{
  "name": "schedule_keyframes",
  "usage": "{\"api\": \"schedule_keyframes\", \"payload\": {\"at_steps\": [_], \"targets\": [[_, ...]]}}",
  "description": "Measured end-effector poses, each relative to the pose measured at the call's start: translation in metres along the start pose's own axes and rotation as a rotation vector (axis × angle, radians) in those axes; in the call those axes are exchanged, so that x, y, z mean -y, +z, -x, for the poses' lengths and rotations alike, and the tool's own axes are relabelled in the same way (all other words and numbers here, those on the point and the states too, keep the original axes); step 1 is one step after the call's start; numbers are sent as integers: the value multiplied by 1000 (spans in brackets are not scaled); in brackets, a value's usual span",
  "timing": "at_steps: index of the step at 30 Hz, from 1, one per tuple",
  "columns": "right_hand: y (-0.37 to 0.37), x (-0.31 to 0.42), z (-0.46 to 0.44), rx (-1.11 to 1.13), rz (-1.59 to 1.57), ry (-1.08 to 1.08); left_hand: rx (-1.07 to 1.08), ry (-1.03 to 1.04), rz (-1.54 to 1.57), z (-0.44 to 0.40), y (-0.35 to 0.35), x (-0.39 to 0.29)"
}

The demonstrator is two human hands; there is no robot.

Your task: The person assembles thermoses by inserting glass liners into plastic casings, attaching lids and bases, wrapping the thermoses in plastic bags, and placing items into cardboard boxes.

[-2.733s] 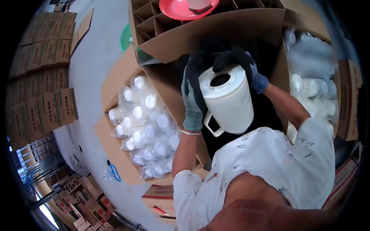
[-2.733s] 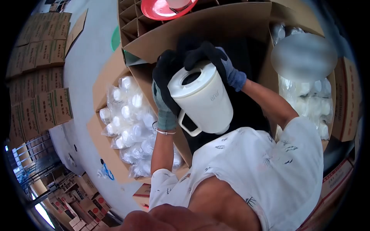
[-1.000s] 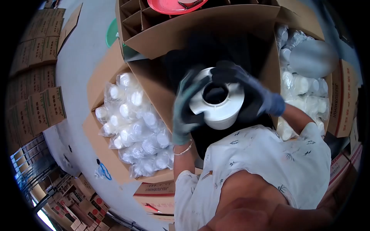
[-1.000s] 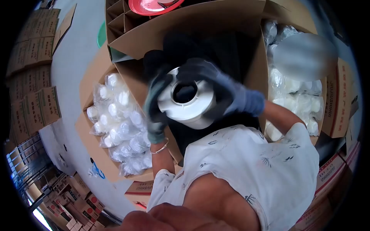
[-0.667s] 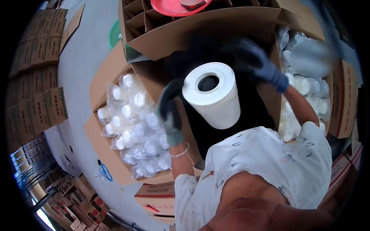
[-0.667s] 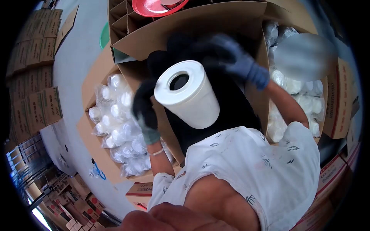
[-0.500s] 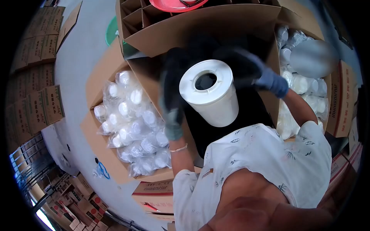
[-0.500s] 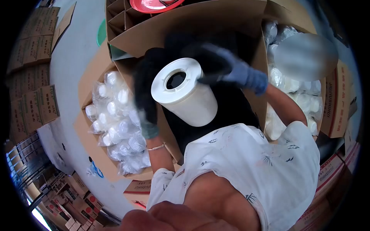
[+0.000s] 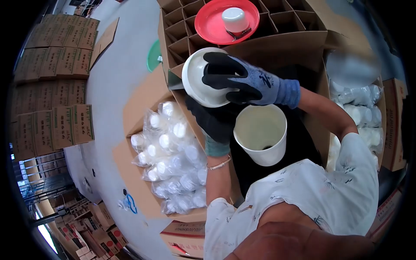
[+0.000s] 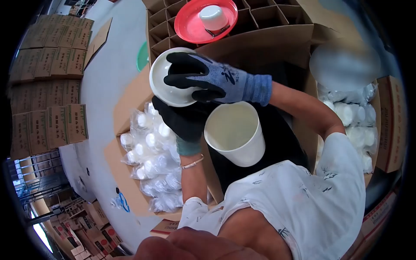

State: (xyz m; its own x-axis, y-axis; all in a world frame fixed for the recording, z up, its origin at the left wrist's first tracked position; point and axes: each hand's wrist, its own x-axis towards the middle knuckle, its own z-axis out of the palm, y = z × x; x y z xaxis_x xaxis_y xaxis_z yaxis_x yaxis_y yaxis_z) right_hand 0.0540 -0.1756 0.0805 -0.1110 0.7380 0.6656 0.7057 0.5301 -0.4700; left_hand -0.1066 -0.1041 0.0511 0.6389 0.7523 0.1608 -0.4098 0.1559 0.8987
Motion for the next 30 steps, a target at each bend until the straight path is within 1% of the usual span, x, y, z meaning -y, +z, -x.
{"api": "schedule_keyframes", "payload": {"at_steps": [2, 3, 4, 5, 6, 7, 8, 10, 11, 14, 16, 17, 18, 20, 21, 22, 23, 24, 25, 27, 28, 29, 30], "targets": [[7, -3, -4, -89, -202, 176, 129, -154, 664, 2, 10, -6], [6, 2, -10, -105, -306, 322, 92, 78, 277, -1, 7, 0], [3, 5, -15, -124, -407, 468, -29, 277, -118, -5, 7, 5], [29, -27, 1, -252, -53, 96, 26, 604, -604, -14, 3, 4], [30, -38, 13, -199, -444, 239, 85, 924, -1094, -22, 0, -1], [25, -46, 23, -119, -921, 419, 221, 923, -1294, -21, -1, -10], [26, -57, 35, -44, -1247, 508, 353, 851, -1335, -23, 0, -20], [32, -80, 54, 95, -1572, 630, 619, 814, -1356, -30, -12, -14], [31, -91, 61, 54, -1491, 713, 647, 760, -1341, -32, -15, -11], [-25, -95, 19, 6, -1058, 919, 361, 767, -1279, -72, -42, -1], [-71, -143, 22, -148, -814, 989, -39, 614, -1080, -120, -61, 16], [-90, -167, 26, -299, -634, 939, -47, 659, -1378, -158, -112, 42], [-107, -197, 29, -437, -454, 875, -66, 701, -1681, -189, -148, 68], [-149, -293, 51, -377, 554, 640, -136, 530, -1879, -193, -121, 72], [-162, -305, 45, -312, 670, 763, -78, 512, -2062, -191, -106, 69], [-170, -315, 39, -240, 775, 889, 29, 525, -2032, -194, -105, 74], [-181, -371, 53, -196, 853, 844, 45, 505, -2043, -192, -104, 78], [-184, -388, 47, -150, 929, 792, 55, 485, -2054, -190, -102, 81], [-174, -401, 49, -173, 1007, 844, 45, 452, -2062, -190, -102, 83], [-177, -442, 45, -22, 981, 986, 18, 392, -2079, -190, -101, 81], [-178, -475, 44, 55, 964, 1052, 20, 332, -1963, -189, -100, 74], [-169, -529, 73, -31, 1008, 1034, -4, 426, -1916, -185, -98, 68], [-166, -505, 64, -30, 932, 1096, -28, 519, -1866, -178, -95, 62]]}}
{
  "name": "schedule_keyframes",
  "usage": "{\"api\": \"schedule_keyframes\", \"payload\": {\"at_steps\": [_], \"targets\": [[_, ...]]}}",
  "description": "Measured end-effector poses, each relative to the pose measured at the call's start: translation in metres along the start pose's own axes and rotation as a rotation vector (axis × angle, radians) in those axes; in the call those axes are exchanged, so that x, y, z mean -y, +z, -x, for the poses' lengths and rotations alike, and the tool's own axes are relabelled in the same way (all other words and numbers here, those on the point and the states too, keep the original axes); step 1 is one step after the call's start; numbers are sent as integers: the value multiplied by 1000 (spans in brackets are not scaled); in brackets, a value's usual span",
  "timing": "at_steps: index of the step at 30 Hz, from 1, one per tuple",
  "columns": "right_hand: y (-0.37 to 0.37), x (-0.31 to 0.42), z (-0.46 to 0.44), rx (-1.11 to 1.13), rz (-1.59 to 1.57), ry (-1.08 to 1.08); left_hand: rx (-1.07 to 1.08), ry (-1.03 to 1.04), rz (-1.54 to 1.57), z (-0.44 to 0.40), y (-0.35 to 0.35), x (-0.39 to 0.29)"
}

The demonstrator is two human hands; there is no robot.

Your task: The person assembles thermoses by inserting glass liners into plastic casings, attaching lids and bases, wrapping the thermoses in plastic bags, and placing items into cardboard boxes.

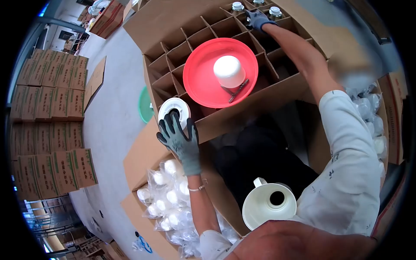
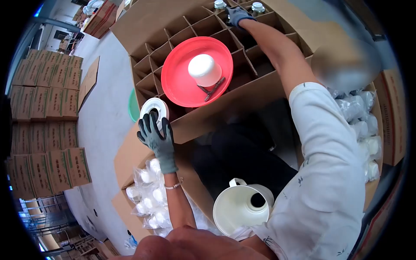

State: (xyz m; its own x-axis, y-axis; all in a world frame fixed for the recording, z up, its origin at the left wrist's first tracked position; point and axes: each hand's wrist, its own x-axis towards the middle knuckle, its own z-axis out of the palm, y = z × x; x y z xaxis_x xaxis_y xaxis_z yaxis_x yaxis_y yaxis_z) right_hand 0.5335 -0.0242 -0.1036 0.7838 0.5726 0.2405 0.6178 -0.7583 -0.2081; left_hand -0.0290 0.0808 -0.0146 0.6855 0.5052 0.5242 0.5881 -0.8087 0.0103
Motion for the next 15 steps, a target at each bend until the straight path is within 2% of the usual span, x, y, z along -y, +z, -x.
{"api": "schedule_keyframes", "payload": {"at_steps": [3, 6, 8, 10, 11, 13, 14, 15], "targets": [[-5, -6, 16, -67, -124, -77, -37, 42, 246, 9, -30, -13], [-64, 19, 48, -322, -141, -159, 42, 66, 421, 15, -42, -28], [-129, 37, 83, -627, -47, -344, 18, 136, 485, 11, -53, -45], [-206, 74, 132, -1009, -85, -253, -6, 109, 654, 15, -54, -59], [-219, 69, 136, -896, -728, -193, -29, 144, 702, 13, -60, -69], [-207, -1, 136, -453, -1372, -321, -28, 111, 897, 5, -71, -89], [-236, 30, 176, -420, -1440, -153, -8, 74, 987, 1, -77, -100], [-250, 55, 208, -387, -1658, 42, 32, 26, 1164, 2, -76, -105]]}}
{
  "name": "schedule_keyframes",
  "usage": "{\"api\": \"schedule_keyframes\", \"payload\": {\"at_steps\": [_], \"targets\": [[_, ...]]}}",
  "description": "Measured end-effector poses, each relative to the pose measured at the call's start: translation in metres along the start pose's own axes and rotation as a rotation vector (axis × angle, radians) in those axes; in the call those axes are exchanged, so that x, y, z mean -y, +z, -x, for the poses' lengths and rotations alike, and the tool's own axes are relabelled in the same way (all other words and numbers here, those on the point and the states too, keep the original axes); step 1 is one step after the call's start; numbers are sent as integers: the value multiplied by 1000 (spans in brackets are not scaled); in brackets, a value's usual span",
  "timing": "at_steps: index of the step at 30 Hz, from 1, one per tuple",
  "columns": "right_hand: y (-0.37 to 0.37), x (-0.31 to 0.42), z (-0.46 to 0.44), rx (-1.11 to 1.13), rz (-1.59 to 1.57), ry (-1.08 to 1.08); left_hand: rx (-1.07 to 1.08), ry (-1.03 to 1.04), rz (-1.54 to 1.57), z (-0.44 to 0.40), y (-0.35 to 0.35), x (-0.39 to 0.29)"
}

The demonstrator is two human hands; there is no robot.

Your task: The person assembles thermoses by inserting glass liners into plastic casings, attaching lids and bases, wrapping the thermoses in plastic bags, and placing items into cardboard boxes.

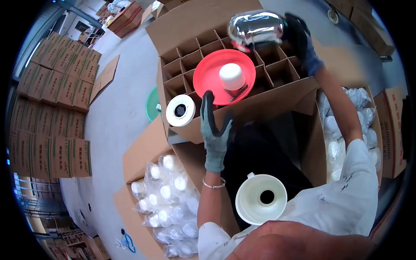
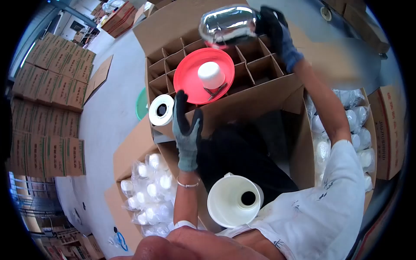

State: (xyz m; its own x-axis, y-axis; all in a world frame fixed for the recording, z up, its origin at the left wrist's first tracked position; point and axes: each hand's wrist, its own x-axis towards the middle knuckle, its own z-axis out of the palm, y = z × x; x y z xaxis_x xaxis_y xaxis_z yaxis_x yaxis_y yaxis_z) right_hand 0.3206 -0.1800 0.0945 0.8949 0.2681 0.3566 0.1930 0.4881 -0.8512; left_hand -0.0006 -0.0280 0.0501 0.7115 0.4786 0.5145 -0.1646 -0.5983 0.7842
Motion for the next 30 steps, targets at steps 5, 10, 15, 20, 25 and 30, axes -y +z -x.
{"api": "schedule_keyframes", "payload": {"at_steps": [5, 10, 15, 20, 25, 30], "targets": [[11, -35, 140, 374, -307, 261, -68, 184, 29, 1, 0, -52], [38, -5, 224, 744, 449, -286, -203, -63, 372, 26, -53, -97], [48, 28, 262, 661, -148, 491, -61, -219, 191, 48, -93, -120], [47, 28, 270, 612, 86, 98, -37, -357, 136, 60, -91, -135], [39, 20, 277, 606, 244, -148, -56, -213, -26, 65, -89, -118], [33, 40, 282, 947, 287, -33, 12, -316, 210, 68, -94, -109]]}}
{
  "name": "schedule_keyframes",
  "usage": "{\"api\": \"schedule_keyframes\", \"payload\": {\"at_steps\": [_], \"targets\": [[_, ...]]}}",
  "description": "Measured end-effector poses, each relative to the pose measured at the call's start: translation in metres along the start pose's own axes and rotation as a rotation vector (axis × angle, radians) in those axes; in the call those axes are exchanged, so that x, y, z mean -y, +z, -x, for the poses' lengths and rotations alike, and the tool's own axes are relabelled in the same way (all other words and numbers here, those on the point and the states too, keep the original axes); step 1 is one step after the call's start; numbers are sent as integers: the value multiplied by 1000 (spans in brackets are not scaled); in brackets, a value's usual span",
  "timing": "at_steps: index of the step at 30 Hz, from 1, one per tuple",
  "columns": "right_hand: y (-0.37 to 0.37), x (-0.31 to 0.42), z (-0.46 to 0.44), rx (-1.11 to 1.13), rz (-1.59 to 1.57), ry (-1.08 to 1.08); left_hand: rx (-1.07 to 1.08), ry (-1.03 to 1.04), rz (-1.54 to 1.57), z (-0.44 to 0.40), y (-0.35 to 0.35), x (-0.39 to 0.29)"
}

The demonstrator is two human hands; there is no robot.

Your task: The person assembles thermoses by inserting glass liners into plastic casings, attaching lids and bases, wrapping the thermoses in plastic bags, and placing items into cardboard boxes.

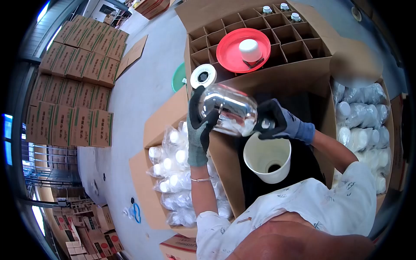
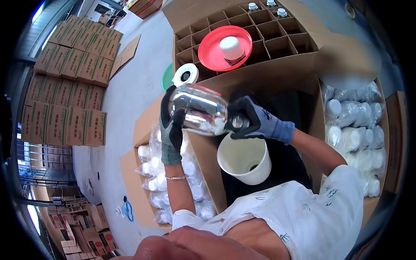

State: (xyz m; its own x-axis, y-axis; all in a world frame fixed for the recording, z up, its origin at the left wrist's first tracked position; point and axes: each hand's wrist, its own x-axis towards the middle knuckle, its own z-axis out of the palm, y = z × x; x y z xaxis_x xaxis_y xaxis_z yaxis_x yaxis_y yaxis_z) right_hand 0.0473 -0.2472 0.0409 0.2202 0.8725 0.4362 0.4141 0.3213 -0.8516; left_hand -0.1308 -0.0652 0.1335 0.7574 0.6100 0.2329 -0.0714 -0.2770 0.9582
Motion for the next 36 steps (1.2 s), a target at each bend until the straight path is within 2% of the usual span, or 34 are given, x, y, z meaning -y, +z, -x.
{"api": "schedule_keyframes", "payload": {"at_steps": [1, 3, 6, 7, 9, 11, 13, 14, 15, 17, 18, 19, 20, 21, 23, 25, 29, 33, 34, 36], "targets": [[-10, 9, 1, 160, -229, 237, 37, -17, -24, 0, -2, 2], [-18, -13, 8, 218, -274, -4, 78, -81, 44, 7, 3, 0], [-38, -1, 32, 85, -142, 171, 148, -111, -5, 35, 5, 8], [-39, 2, 45, 71, -92, 145, 167, -126, -27, 48, 9, 4], [-34, 12, 80, 46, 8, 92, 100, -162, -153, 95, 1, 30], [-21, 27, 120, 168, 66, 123, -57, -267, -120, 145, 3, 52], [-7, 42, 141, 374, 189, 145, -132, -196, -172, 162, 5, 77], [8, 29, 153, 330, 117, 68, -169, -169, -196, 175, 7, 90], [19, 26, 145, 239, 37, -29, -203, -154, -219, 193, 10, 101], [14, 50, 99, 217, -3, 97, -203, -181, -302, 240, 12, 113], [18, 52, 72, 155, -198, 142, -170, -208, -362, 263, 11, 117], [22, 46, 51, 195, -457, 110, -75, -239, -450, 266, 1, 123], [25, 47, 32, 260, -579, -21, 23, -250, -542, 259, -14, 134], [21, 52, 15, 331, -340, -207, 74, -258, -584, 252, -27, 143], [38, 43, -5, 319, -207, -389, 118, -282, -619, 248, -43, 161], [31, 46, -14, 366, -387, -165, 136, -292, -632, 243, -51, 175], [27, 51, -28, 314, -456, -208, 162, -289, -630, 227, -47, 201], [17, 59, -40, 20, -186, -322, 171, -276, -610, 215, -27, 225], [15, 64, -40, -16, -227, -232, 166, -277, -606, 215, -21, 228], [17, 65, -42, -112, -132, -267, 155, -269, -596, 213, -14, 235]]}}
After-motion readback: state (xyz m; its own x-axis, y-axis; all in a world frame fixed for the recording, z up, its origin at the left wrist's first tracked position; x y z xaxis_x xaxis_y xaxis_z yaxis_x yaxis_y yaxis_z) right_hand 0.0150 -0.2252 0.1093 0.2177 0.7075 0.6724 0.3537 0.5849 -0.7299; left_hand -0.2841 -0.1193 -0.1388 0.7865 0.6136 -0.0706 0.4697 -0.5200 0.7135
